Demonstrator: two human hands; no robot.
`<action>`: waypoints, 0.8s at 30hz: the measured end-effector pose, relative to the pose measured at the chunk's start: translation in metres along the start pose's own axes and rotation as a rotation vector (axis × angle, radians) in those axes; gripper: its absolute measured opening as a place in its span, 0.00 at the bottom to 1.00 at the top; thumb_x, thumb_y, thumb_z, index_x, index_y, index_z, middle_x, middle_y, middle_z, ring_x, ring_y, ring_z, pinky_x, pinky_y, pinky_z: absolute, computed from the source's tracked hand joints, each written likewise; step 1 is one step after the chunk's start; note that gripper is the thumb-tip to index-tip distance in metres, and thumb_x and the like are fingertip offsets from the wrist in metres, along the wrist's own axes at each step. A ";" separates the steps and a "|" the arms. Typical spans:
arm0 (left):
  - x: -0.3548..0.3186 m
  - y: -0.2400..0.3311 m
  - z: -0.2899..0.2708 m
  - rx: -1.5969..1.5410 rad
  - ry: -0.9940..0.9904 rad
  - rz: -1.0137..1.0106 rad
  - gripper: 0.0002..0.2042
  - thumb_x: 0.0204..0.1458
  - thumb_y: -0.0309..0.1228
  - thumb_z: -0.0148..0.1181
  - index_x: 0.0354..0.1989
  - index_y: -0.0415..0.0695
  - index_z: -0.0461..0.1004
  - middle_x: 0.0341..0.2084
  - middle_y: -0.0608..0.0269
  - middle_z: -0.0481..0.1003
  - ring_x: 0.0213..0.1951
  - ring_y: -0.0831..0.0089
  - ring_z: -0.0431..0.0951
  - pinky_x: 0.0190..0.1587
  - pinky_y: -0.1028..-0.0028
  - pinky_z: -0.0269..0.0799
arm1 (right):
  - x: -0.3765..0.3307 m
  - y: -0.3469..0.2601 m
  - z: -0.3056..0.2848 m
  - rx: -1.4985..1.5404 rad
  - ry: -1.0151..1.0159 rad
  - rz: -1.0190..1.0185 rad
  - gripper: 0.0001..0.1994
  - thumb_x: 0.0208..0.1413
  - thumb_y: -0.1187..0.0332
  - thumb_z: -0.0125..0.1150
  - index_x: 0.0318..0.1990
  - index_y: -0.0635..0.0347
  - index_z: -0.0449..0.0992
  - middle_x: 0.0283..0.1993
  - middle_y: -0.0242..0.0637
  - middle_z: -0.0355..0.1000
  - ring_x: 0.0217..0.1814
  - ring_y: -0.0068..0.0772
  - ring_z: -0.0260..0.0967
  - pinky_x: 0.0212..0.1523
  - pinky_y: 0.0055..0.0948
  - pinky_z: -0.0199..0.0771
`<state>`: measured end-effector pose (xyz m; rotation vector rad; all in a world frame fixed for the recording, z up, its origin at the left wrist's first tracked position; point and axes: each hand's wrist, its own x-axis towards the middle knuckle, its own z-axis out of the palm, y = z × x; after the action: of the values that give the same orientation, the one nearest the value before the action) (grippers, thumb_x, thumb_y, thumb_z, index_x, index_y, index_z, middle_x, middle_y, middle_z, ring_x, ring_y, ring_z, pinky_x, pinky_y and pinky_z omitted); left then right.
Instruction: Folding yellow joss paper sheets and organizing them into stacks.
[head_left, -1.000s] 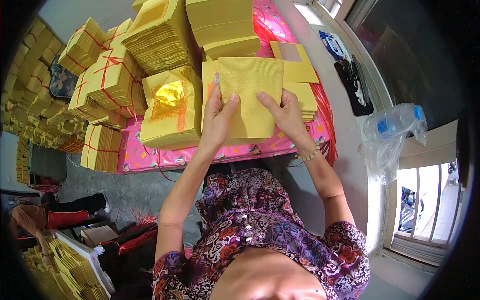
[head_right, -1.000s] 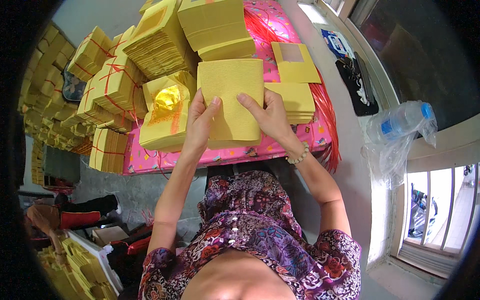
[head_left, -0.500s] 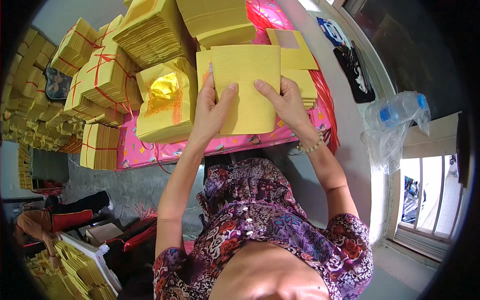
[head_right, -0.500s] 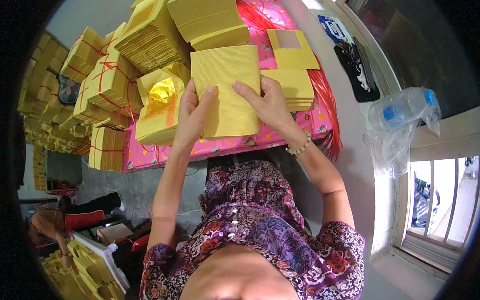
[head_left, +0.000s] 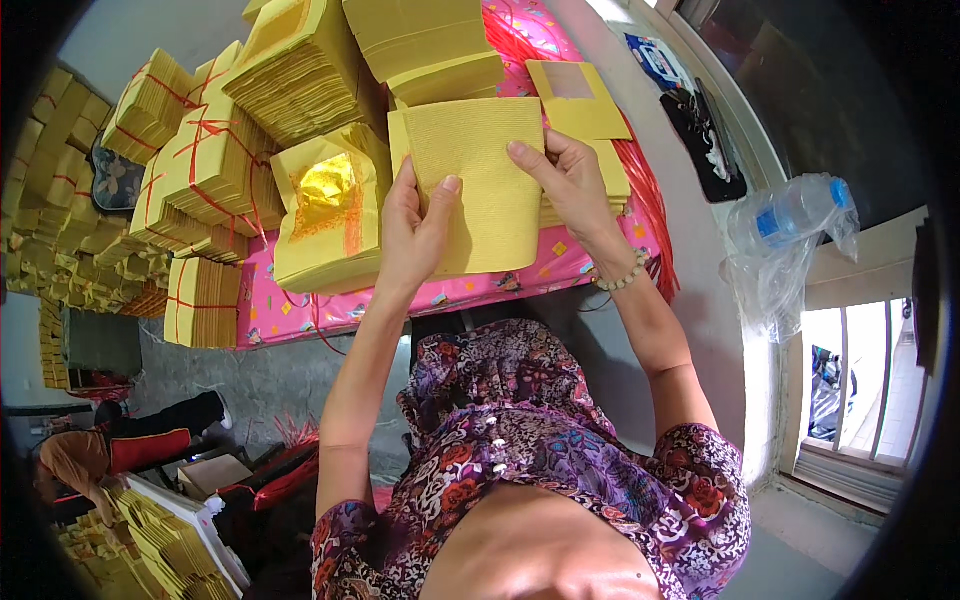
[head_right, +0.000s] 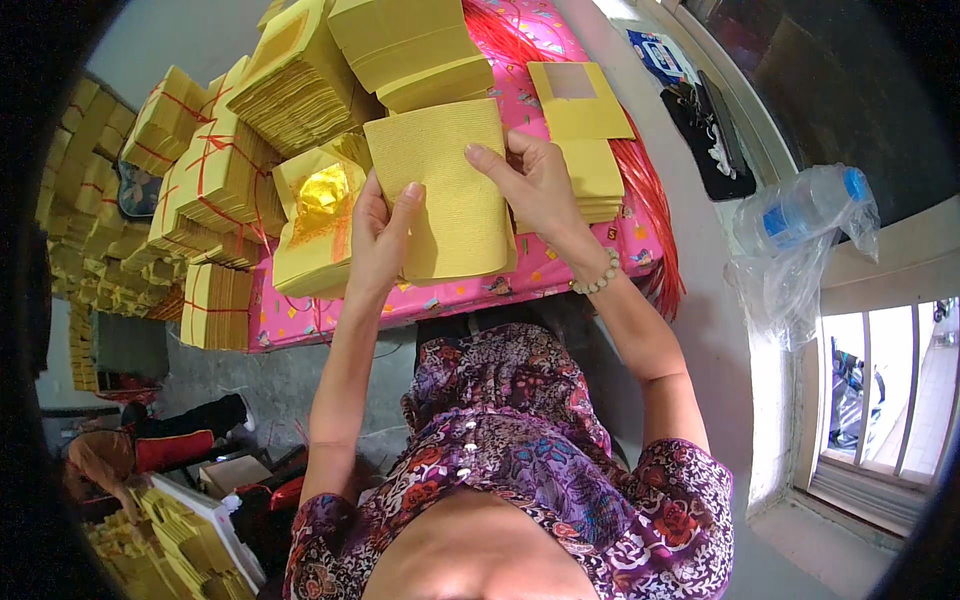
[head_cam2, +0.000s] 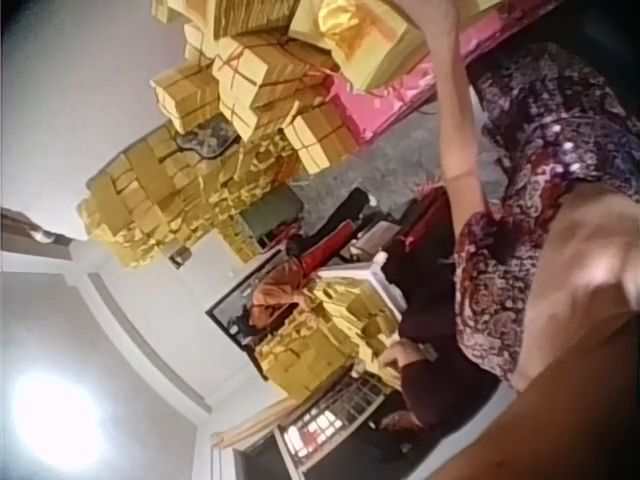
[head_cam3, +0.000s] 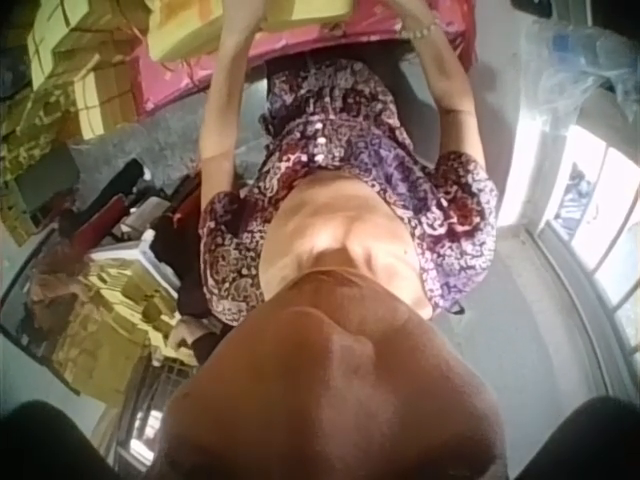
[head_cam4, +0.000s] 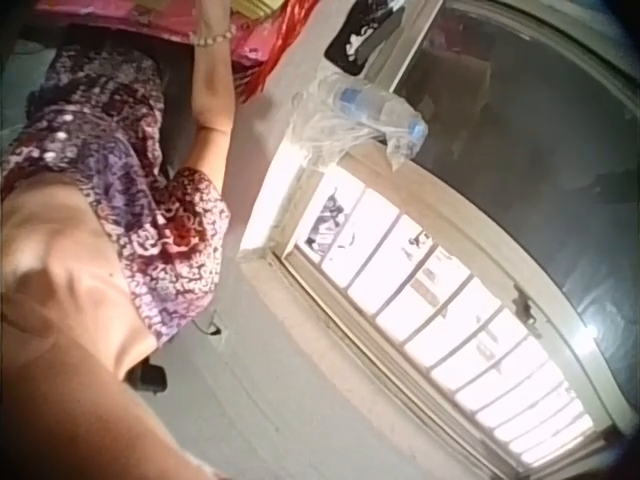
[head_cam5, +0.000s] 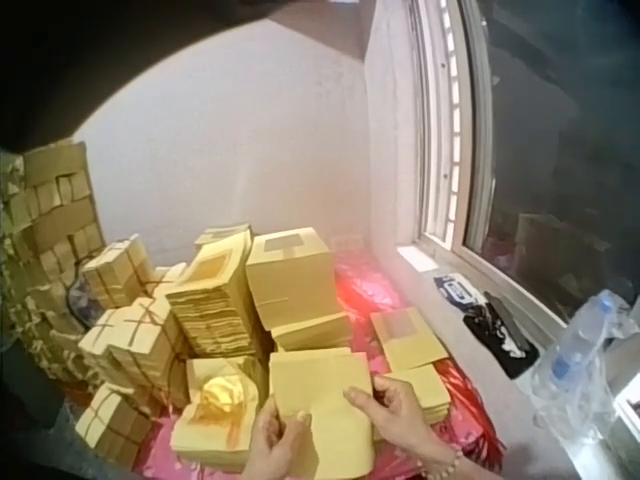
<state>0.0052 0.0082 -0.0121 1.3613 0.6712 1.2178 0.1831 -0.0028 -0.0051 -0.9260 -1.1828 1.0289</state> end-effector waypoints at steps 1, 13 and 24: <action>-0.001 -0.002 -0.001 0.003 0.009 -0.005 0.18 0.58 0.24 0.49 0.57 0.36 0.60 0.48 0.59 0.70 0.49 0.77 0.69 0.51 0.77 0.64 | 0.001 0.000 0.001 0.000 0.000 -0.002 0.12 0.56 0.67 0.59 0.41 0.68 0.75 0.34 0.32 0.75 0.33 0.14 0.69 0.33 0.18 0.70; -0.004 0.003 -0.006 0.005 -0.037 -0.058 0.17 0.58 0.25 0.49 0.56 0.36 0.61 0.48 0.59 0.71 0.48 0.76 0.70 0.51 0.76 0.64 | 0.020 -0.005 -0.011 -0.025 0.088 0.036 0.11 0.57 0.64 0.59 0.27 0.61 0.76 0.21 0.18 0.65 0.21 0.06 0.54 0.21 0.14 0.52; 0.002 0.007 -0.009 -0.077 0.036 -0.105 0.16 0.58 0.27 0.51 0.53 0.37 0.64 0.46 0.59 0.73 0.45 0.76 0.73 0.47 0.76 0.69 | -0.006 -0.001 -0.016 -0.220 -0.182 0.233 0.16 0.55 0.59 0.60 0.35 0.67 0.78 0.25 0.27 0.73 0.24 0.11 0.67 0.24 0.15 0.67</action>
<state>-0.0039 0.0120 -0.0067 1.2281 0.7053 1.1751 0.1983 -0.0094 -0.0077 -1.1836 -1.3835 1.2058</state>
